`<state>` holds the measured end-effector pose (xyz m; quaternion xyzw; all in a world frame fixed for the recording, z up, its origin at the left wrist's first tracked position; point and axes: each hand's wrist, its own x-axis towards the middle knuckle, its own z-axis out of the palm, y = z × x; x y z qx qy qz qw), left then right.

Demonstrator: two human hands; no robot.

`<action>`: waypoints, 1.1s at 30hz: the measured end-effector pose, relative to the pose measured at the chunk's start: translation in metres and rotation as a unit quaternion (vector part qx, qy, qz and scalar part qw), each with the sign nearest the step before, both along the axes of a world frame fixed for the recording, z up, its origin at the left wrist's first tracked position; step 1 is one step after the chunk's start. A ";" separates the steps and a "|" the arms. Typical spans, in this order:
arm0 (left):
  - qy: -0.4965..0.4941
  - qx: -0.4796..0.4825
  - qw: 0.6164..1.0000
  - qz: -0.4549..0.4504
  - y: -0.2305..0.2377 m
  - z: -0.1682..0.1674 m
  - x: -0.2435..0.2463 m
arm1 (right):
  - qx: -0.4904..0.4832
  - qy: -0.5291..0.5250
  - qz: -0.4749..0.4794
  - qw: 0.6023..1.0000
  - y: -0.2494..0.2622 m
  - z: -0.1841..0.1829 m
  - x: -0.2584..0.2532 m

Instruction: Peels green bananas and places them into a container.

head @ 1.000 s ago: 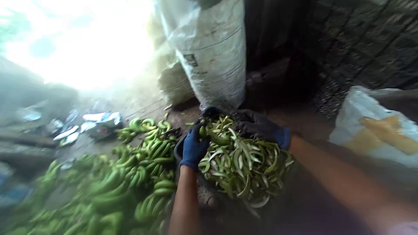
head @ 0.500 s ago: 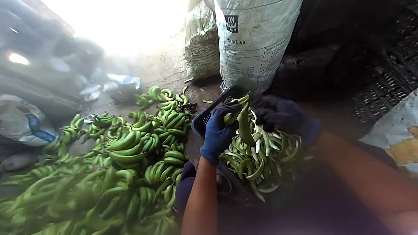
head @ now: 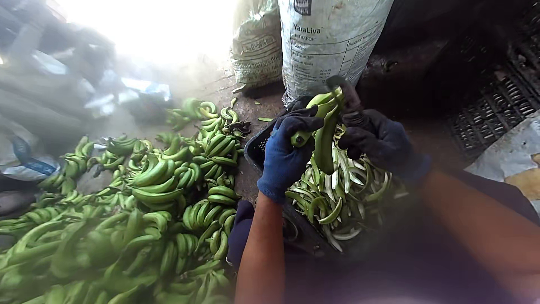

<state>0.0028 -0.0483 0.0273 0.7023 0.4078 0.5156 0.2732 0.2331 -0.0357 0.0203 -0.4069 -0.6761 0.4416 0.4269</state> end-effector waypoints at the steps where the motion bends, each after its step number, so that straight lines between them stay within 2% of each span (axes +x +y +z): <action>1: -0.012 -0.023 1.000 0.011 0.005 -0.005 0.002 | -0.007 0.051 0.011 0.999 -0.001 0.004 0.001; 3: -0.028 -0.078 0.996 0.017 0.008 -0.012 0.007 | -0.045 0.103 0.021 0.993 0.003 0.005 0.005; 6: -0.016 -0.122 0.992 0.021 0.010 -0.013 0.012 | -0.130 0.006 -0.008 0.991 0.018 -0.008 0.008; 10: 0.012 -0.114 0.993 0.025 0.011 -0.016 0.016 | -0.043 0.010 0.020 0.999 0.015 0.001 0.013; 11: 0.008 -0.109 0.994 0.024 0.008 -0.015 0.016 | -0.068 -0.045 0.027 0.996 0.016 -0.004 0.017; 12: -0.015 -0.101 0.995 0.015 0.005 -0.012 0.017 | -0.136 -0.129 0.023 0.982 0.020 -0.016 0.020; 14: -0.097 -0.071 0.992 -0.031 0.004 -0.001 0.012 | -0.272 -0.227 0.027 0.935 0.034 -0.045 0.021; 15: -0.118 -0.066 0.989 -0.053 0.005 0.003 0.008 | -0.306 -0.214 0.025 0.927 0.036 -0.045 0.020; 17: -0.136 -0.104 0.982 -0.073 0.006 0.003 -0.003 | -0.315 -0.117 0.029 0.941 0.029 -0.024 0.013; 20: -0.159 -0.197 0.959 -0.128 0.007 0.005 -0.013 | -0.260 -0.049 0.059 0.962 0.014 0.001 0.002; 23: -0.212 -0.241 0.937 -0.136 0.011 0.006 -0.013 | -0.175 -0.021 0.112 0.978 0.016 -0.018 0.017; 25: -0.266 -0.253 0.925 -0.101 0.015 0.004 -0.010 | -0.089 -0.049 0.145 0.984 0.011 -0.016 0.015; 27: -0.319 -0.222 0.920 -0.054 0.017 -0.002 -0.001 | 0.033 -0.107 0.176 0.978 0.011 -0.020 0.014; 29: -0.320 -0.180 0.930 -0.002 0.017 -0.009 0.010 | 0.120 -0.149 0.173 0.966 0.008 -0.029 0.013; 33: -0.274 -0.152 0.948 0.063 0.012 -0.011 0.023 | 0.177 -0.164 0.189 0.952 0.009 -0.020 0.011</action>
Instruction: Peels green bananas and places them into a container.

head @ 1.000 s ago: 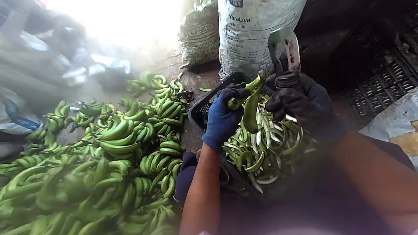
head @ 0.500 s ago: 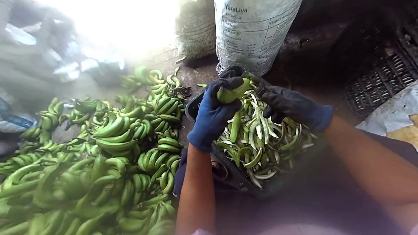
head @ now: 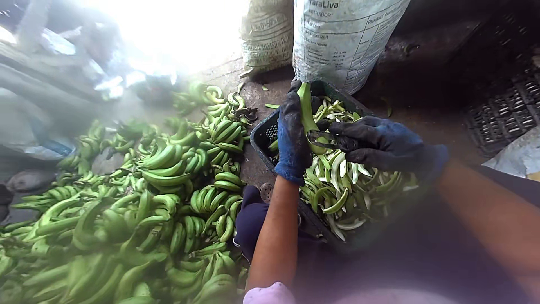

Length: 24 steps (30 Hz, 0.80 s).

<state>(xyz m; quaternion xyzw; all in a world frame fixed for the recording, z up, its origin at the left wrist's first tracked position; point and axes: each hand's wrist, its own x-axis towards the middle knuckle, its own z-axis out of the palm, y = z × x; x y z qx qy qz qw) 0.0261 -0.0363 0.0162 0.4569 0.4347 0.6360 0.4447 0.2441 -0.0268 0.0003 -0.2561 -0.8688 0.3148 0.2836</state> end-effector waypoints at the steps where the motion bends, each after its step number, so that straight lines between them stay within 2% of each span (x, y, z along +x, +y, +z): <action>1: -0.001 0.004 1.000 -0.009 -0.003 0.001 0.002 | 0.013 0.002 -0.001 1.000 0.001 0.008 -0.002; 4: -0.028 -0.027 0.996 -0.074 -0.018 0.006 0.012 | 0.074 -0.032 -0.069 0.994 0.013 0.027 -0.008; 7: -0.074 -0.108 0.980 -0.149 -0.028 0.010 0.013 | 0.149 -0.093 -0.151 0.973 0.034 0.023 -0.002; 10: -0.097 -0.121 0.971 -0.182 -0.023 0.008 0.008 | 0.062 -0.117 -0.168 0.977 0.025 0.040 -0.011; 12: -0.064 -0.129 0.967 -0.210 -0.028 0.010 0.006 | 0.011 -0.125 -0.216 0.968 0.042 0.024 0.001; 14: -0.047 -0.144 0.962 -0.229 -0.035 0.013 0.001 | 0.001 -0.116 -0.242 0.963 0.061 0.017 0.021; 16: -0.036 -0.132 0.968 -0.210 -0.030 0.007 -0.008 | -0.013 -0.098 -0.242 0.965 0.061 0.014 0.034; 18: -0.018 -0.112 0.978 -0.175 -0.022 -0.001 -0.018 | -0.057 -0.044 -0.184 0.980 0.047 0.009 0.028; 20: 0.041 -0.099 0.990 -0.086 -0.016 -0.006 -0.023 | -0.103 0.009 -0.098 0.990 0.027 0.001 0.013; 24: 0.136 -0.080 0.982 0.103 -0.007 -0.010 -0.018 | -0.037 -0.015 -0.013 0.999 0.001 -0.010 -0.004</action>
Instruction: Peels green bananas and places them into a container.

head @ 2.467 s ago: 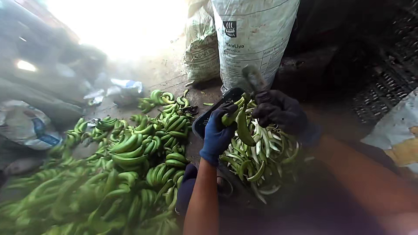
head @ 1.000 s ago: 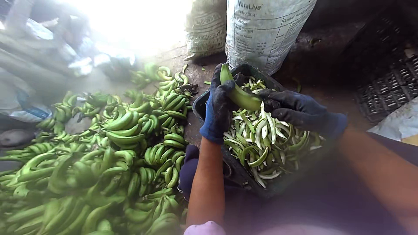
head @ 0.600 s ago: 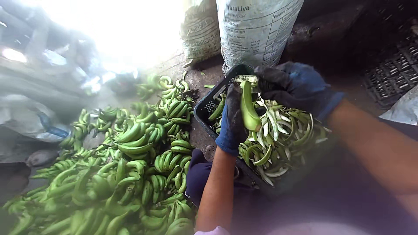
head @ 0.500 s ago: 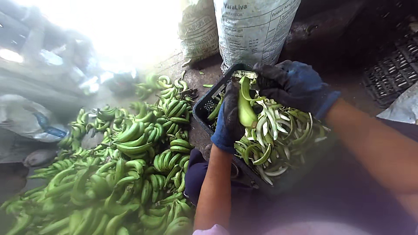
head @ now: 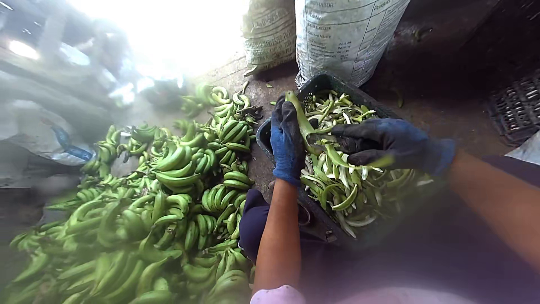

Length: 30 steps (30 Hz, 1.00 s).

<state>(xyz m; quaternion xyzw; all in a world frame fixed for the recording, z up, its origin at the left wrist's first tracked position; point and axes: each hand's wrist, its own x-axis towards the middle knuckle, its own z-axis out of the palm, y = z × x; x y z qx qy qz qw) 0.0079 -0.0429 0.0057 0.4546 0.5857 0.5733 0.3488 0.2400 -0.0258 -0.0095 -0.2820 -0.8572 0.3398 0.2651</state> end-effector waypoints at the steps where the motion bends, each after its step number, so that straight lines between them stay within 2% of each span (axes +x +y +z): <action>1: 0.017 0.005 1.000 0.014 -0.001 0.001 0.004 | 0.025 -0.008 0.007 1.000 0.001 0.001 -0.001; 2: 0.004 0.011 1.000 0.000 -0.003 0.003 0.008 | 0.049 -0.022 0.003 0.999 0.005 0.002 -0.001; 4: -0.062 0.010 0.993 -0.097 -0.016 0.007 0.016 | 0.090 -0.040 -0.034 0.995 0.020 0.009 0.003; 7: -0.039 -0.094 0.965 -0.243 -0.038 0.015 0.019 | 0.123 -0.071 -0.137 0.980 0.043 0.029 0.013; 9: -0.044 -0.103 0.968 -0.225 -0.033 0.012 0.023 | 0.120 -0.081 -0.168 0.975 0.045 0.034 0.020; 10: -0.068 -0.060 0.977 -0.193 -0.024 0.007 0.024 | 0.120 -0.067 -0.149 0.979 0.041 0.030 0.021; 12: -0.104 0.025 0.990 -0.094 -0.006 -0.003 0.022 | 0.125 -0.036 -0.062 0.990 0.030 0.010 0.018; 14: -0.138 0.062 0.988 -0.042 0.002 -0.001 0.024 | 0.139 -0.025 -0.004 0.990 0.022 -0.002 0.010; 16: -0.193 0.057 0.973 -0.108 -0.006 0.003 0.029 | 0.123 -0.011 -0.008 0.992 0.028 0.002 0.010; 19: -0.216 -0.051 0.936 -0.274 -0.026 0.024 0.036 | 0.089 -0.042 -0.099 0.990 0.046 0.025 0.019; 21: -0.225 -0.082 0.921 -0.308 -0.023 0.023 0.037 | 0.088 -0.052 -0.135 0.986 0.048 0.027 0.025; 22: -0.230 -0.063 0.930 -0.281 -0.018 0.018 0.037 | 0.093 -0.047 -0.128 0.986 0.043 0.025 0.024; 24: -0.259 -0.010 0.953 -0.160 -0.008 0.008 0.037 | 0.113 -0.032 -0.076 0.990 0.029 0.019 0.017; 27: -0.345 0.038 0.938 -0.018 0.005 0.009 0.037 | 0.152 -0.065 -0.046 0.985 0.017 0.004 0.011; 29: -0.316 0.080 0.945 -0.007 0.010 0.005 0.039 | 0.153 -0.077 -0.061 0.983 0.019 0.002 0.012; 30: -0.263 0.099 0.960 -0.022 0.010 0.003 0.040 | 0.148 -0.078 -0.073 0.983 0.022 0.004 0.013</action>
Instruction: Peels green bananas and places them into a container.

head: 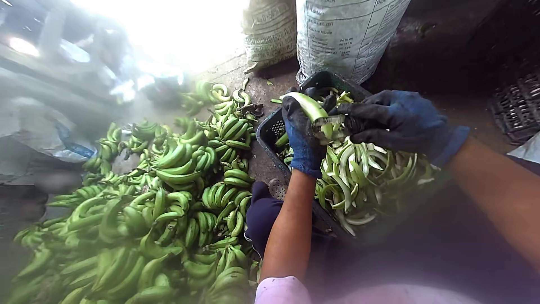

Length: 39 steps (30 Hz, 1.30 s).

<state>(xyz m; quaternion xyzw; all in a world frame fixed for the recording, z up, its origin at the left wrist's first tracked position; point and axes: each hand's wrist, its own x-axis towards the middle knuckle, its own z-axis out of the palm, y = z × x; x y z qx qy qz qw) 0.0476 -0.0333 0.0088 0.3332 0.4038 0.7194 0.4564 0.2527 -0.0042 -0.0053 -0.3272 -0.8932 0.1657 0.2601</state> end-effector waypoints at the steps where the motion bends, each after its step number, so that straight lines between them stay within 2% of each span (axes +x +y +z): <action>1: 0.048 0.007 0.999 -0.015 -0.002 0.000 0.002 | -0.014 0.009 -0.011 1.000 0.003 0.005 0.000; 3: 0.120 -0.004 0.988 -0.097 -0.013 0.007 0.006 | -0.060 0.037 -0.026 0.997 0.008 0.019 0.001; 5: 0.181 -0.048 0.953 -0.237 -0.023 0.014 0.007 | -0.132 0.069 -0.049 0.988 0.014 0.025 0.004; 7: 0.200 -0.087 0.922 -0.321 -0.024 0.012 0.006 | -0.189 0.087 -0.082 0.975 0.020 0.018 0.007; 9: 0.166 -0.107 0.936 -0.292 -0.017 0.000 0.003 | -0.179 0.064 -0.073 0.979 0.018 0.009 0.007; 12: -0.026 -0.105 0.982 -0.155 -0.001 -0.012 -0.003 | -0.051 0.030 0.003 0.998 0.001 0.002 -0.007; 15: -0.208 -0.055 0.970 -0.115 0.006 -0.008 -0.012 | 0.059 0.027 0.032 0.997 -0.009 -0.004 -0.016; 17: -0.236 -0.033 0.967 -0.096 0.008 -0.007 -0.010 | 0.087 0.027 0.022 0.996 -0.009 -0.003 -0.016; 18: -0.208 -0.031 0.974 -0.080 0.007 -0.005 -0.007 | 0.085 0.020 0.009 0.996 -0.008 -0.001 -0.015; 20: -0.085 -0.021 0.995 -0.055 0.001 0.002 0.001 | 0.025 0.009 -0.031 0.999 -0.006 0.005 -0.014; 23: 0.080 -0.053 0.995 -0.026 -0.005 0.008 0.006 | -0.043 -0.006 -0.069 0.997 -0.003 0.009 -0.011; 25: 0.220 -0.099 0.970 -0.025 -0.006 0.006 0.006 | -0.061 0.000 -0.071 0.996 -0.001 0.003 -0.008; 27: 0.396 -0.118 0.908 -0.074 -0.008 0.003 0.005 | -0.110 0.008 -0.082 0.990 0.003 0.000 -0.007; 28: 0.412 -0.136 0.893 -0.118 -0.008 0.005 0.007 | -0.149 0.017 -0.097 0.984 0.005 0.000 -0.006; 31: 0.340 -0.190 0.893 -0.225 -0.012 0.000 0.012 | -0.253 -0.003 -0.157 0.954 0.016 -0.010 0.000; 34: 0.220 -0.241 0.915 -0.238 -0.012 -0.005 0.007 | -0.255 0.007 -0.166 0.953 0.017 -0.016 0.000; 37: 0.206 -0.208 0.938 -0.184 -0.008 -0.011 -0.014 | -0.142 0.023 -0.069 0.987 0.005 -0.005 -0.005; 39: 0.121 -0.166 0.964 -0.172 -0.010 -0.010 -0.022 | -0.042 0.007 0.012 0.999 0.000 -0.005 -0.005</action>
